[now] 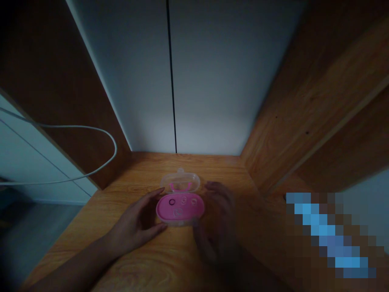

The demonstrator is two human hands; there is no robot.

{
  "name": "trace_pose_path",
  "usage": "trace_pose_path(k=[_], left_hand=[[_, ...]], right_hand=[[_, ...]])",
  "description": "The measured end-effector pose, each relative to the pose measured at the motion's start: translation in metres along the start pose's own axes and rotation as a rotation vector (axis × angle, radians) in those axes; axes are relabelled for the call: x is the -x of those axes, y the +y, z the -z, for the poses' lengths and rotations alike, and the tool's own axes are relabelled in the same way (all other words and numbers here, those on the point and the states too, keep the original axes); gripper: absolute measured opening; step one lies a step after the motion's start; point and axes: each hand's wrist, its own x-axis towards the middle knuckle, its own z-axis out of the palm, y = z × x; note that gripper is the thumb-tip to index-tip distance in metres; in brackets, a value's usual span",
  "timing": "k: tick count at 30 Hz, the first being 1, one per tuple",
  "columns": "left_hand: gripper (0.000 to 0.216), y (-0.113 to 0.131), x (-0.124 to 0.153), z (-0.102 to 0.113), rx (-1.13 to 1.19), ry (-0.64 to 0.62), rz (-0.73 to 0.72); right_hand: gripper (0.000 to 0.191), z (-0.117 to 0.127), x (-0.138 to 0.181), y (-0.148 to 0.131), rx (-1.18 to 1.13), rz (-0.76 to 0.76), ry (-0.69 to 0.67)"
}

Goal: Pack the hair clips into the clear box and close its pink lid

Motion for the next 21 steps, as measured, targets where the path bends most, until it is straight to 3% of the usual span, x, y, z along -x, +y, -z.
trace_pose_path(k=[1, 4, 6, 9, 12, 21], left_hand=[[0.074, 0.000, 0.000, 0.001, -0.005, -0.007, 0.002], [0.074, 0.002, -0.001, 0.003, -0.018, -0.024, 0.000], [0.076, 0.002, -0.001, 0.004, -0.009, -0.033, 0.008], [0.082, 0.000, 0.000, 0.005, 0.069, -0.034, 0.043], [0.088, -0.003, 0.000, 0.004, 0.206, -0.036, 0.057], [0.100, -0.006, 0.003, 0.005, 0.259, -0.030, 0.060]], right_hand=[[0.048, -0.009, -0.004, 0.010, -0.043, -0.049, -0.005], [0.047, -0.027, -0.005, 0.031, -0.304, -0.406, -0.106], [0.058, -0.030, -0.002, 0.036, -0.508, -0.487, -0.255], [0.093, -0.027, 0.001, 0.036, -0.656, -0.432, -0.424], [0.120, -0.023, 0.001, 0.032, -0.645, -0.386, -0.462], [0.118, -0.026, -0.003, 0.022, -0.690, -0.432, -0.417]])
